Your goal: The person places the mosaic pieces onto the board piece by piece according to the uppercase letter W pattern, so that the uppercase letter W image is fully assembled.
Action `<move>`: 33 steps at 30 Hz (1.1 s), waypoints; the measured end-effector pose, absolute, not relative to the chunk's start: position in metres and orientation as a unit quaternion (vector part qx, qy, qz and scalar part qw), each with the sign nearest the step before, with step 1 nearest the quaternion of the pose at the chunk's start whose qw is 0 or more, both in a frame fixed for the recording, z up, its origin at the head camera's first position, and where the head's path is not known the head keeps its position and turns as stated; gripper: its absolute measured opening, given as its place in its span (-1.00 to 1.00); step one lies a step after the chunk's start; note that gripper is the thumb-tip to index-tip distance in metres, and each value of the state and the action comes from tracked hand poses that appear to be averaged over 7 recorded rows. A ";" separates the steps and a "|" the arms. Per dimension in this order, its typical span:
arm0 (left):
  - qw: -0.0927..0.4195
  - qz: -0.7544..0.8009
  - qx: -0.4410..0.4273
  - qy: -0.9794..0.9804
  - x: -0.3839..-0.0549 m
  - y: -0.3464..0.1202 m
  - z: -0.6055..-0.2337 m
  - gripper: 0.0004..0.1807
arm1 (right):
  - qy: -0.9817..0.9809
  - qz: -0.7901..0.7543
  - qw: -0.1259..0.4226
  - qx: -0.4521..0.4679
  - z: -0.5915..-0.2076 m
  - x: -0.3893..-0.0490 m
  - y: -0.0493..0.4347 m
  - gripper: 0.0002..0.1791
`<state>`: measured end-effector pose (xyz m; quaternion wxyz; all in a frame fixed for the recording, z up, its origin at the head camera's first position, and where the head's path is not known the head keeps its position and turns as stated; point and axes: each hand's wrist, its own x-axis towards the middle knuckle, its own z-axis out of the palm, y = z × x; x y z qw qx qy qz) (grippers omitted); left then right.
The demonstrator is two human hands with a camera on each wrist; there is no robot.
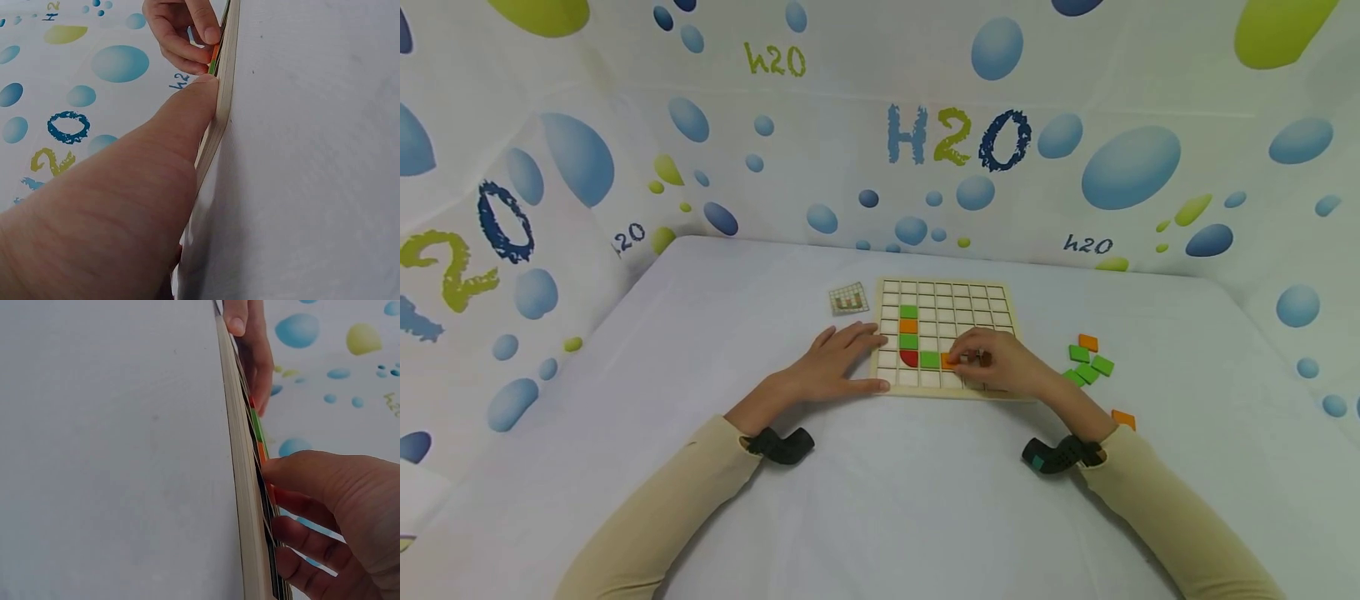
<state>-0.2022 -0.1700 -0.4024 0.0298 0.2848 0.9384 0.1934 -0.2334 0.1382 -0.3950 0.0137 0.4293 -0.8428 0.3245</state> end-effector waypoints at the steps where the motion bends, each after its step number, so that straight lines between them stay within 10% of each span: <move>1: 0.030 0.193 0.285 0.939 -0.202 -0.170 -0.402 -0.20 | -0.844 0.324 0.014 0.428 -0.395 -0.234 0.139 -0.87; 33: 0.037 0.191 0.276 0.941 -0.202 -0.168 -0.399 -0.19 | -0.838 0.335 0.008 0.430 -0.381 -0.233 0.182 -0.89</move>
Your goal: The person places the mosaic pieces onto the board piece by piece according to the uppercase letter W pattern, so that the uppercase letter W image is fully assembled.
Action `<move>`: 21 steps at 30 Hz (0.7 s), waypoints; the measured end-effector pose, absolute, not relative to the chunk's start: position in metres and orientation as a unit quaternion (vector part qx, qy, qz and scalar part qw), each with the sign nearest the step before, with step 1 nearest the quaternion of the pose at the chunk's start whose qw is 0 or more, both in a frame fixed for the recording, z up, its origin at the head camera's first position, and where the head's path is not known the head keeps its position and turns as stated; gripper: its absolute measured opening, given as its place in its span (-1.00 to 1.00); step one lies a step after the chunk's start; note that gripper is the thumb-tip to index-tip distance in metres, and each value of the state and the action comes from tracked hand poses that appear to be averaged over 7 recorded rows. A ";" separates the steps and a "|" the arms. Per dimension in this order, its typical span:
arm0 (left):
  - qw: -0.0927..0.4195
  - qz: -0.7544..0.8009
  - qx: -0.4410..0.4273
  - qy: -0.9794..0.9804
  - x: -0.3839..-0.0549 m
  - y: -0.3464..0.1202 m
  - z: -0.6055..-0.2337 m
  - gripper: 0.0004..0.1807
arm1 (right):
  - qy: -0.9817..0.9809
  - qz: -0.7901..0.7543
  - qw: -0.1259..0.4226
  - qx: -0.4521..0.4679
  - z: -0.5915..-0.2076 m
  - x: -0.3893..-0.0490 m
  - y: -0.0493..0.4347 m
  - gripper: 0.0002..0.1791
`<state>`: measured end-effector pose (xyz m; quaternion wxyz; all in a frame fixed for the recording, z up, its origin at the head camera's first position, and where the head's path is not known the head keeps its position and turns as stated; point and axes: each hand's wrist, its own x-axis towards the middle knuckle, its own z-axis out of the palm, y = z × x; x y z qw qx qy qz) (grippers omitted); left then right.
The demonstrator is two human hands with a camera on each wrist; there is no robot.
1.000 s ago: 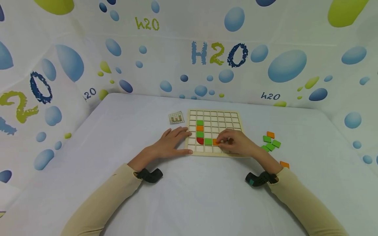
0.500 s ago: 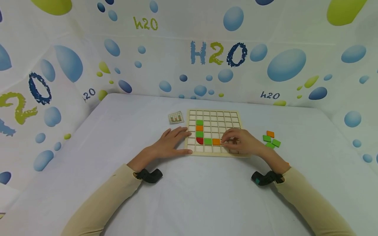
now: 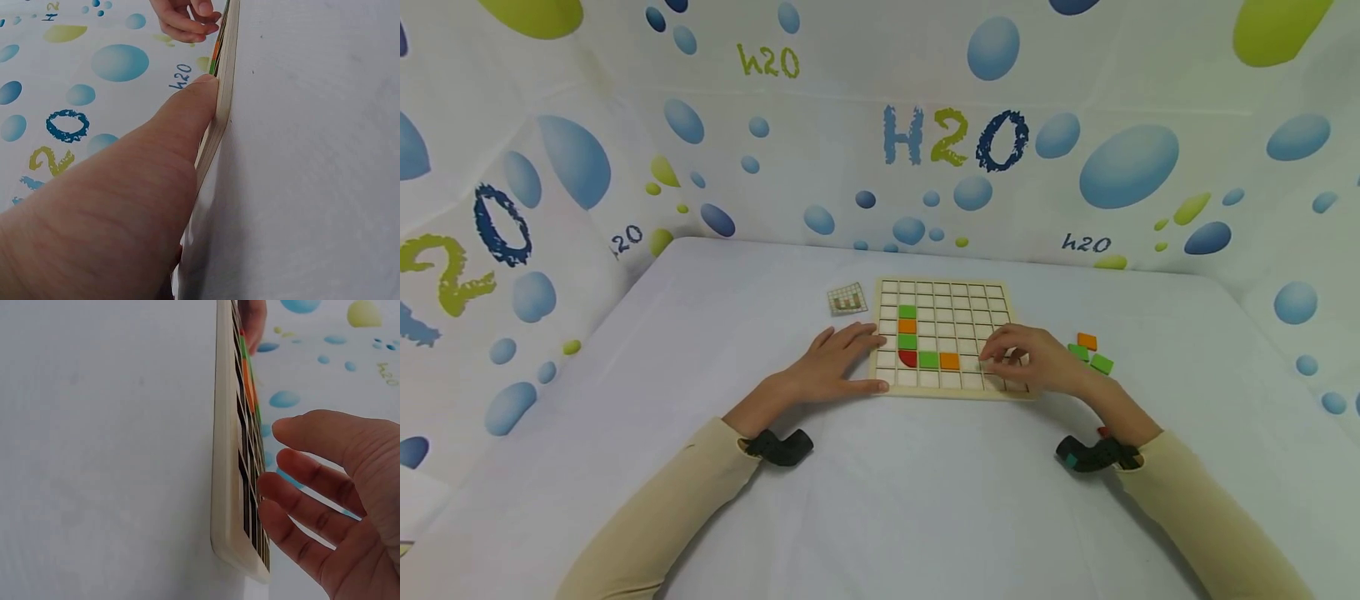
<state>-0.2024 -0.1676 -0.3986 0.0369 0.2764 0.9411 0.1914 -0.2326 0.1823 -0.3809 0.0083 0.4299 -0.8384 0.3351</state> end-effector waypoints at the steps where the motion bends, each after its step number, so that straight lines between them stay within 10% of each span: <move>1: 0.037 0.192 0.276 0.941 -0.202 -0.168 -0.399 -0.19 | -0.837 0.337 0.009 0.431 -0.380 -0.232 0.184 -0.88; 21: 0.035 0.196 0.281 0.939 -0.202 -0.167 -0.396 -0.20 | -0.868 0.301 0.053 0.390 -0.373 -0.234 0.226 -0.83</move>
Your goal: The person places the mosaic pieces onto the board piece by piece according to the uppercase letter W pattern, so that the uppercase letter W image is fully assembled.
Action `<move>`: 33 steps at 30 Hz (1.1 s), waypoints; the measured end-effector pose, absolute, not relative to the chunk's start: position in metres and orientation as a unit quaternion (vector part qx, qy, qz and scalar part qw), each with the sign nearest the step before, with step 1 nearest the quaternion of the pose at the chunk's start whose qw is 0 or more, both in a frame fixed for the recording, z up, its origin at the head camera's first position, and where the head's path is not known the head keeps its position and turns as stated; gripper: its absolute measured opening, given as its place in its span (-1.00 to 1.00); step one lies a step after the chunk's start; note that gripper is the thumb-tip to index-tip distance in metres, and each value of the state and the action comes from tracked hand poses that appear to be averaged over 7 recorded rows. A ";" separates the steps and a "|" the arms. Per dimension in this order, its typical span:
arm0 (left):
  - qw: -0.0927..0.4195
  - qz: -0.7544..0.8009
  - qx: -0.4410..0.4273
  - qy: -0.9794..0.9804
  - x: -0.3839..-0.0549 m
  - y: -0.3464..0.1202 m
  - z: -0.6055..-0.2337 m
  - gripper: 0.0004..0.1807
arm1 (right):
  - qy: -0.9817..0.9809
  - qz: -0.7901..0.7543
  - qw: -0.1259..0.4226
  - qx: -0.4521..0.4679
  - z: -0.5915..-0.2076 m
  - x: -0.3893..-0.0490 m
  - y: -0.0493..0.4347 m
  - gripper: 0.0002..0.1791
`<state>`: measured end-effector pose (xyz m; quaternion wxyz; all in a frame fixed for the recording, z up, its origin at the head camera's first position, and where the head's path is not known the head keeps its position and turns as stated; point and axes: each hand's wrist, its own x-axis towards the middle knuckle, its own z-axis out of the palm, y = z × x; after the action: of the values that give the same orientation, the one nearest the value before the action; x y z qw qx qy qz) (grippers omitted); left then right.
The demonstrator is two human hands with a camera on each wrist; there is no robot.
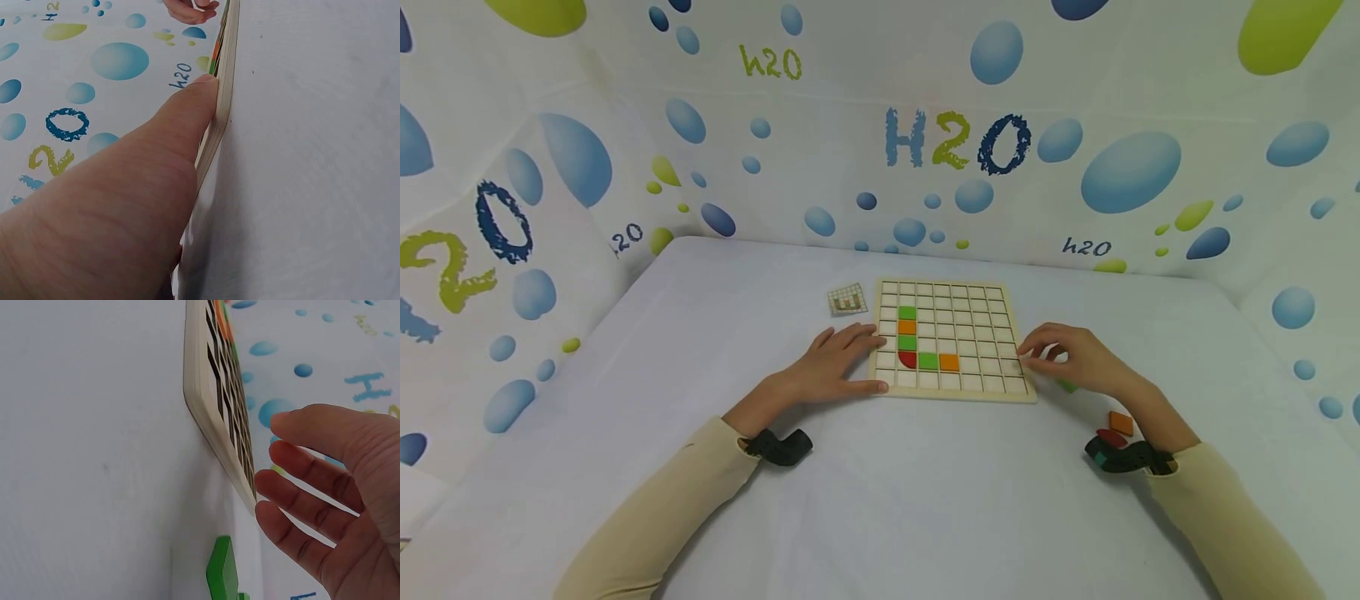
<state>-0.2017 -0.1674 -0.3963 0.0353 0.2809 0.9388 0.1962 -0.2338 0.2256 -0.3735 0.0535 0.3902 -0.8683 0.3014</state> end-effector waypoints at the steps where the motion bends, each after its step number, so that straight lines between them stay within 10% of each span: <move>1: 0.034 0.196 0.282 0.939 -0.202 -0.167 -0.396 -0.20 | -0.874 0.296 0.055 0.382 -0.374 -0.234 0.227 -0.84; 33: 0.033 0.194 0.284 0.939 -0.202 -0.167 -0.398 -0.21 | -0.903 0.291 0.078 0.307 -0.378 -0.236 0.276 -0.81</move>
<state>-0.2023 -0.1672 -0.3981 0.0334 0.2836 0.9385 0.1940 -0.2363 0.2759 -0.3781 0.0783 0.3068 -0.9026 0.2915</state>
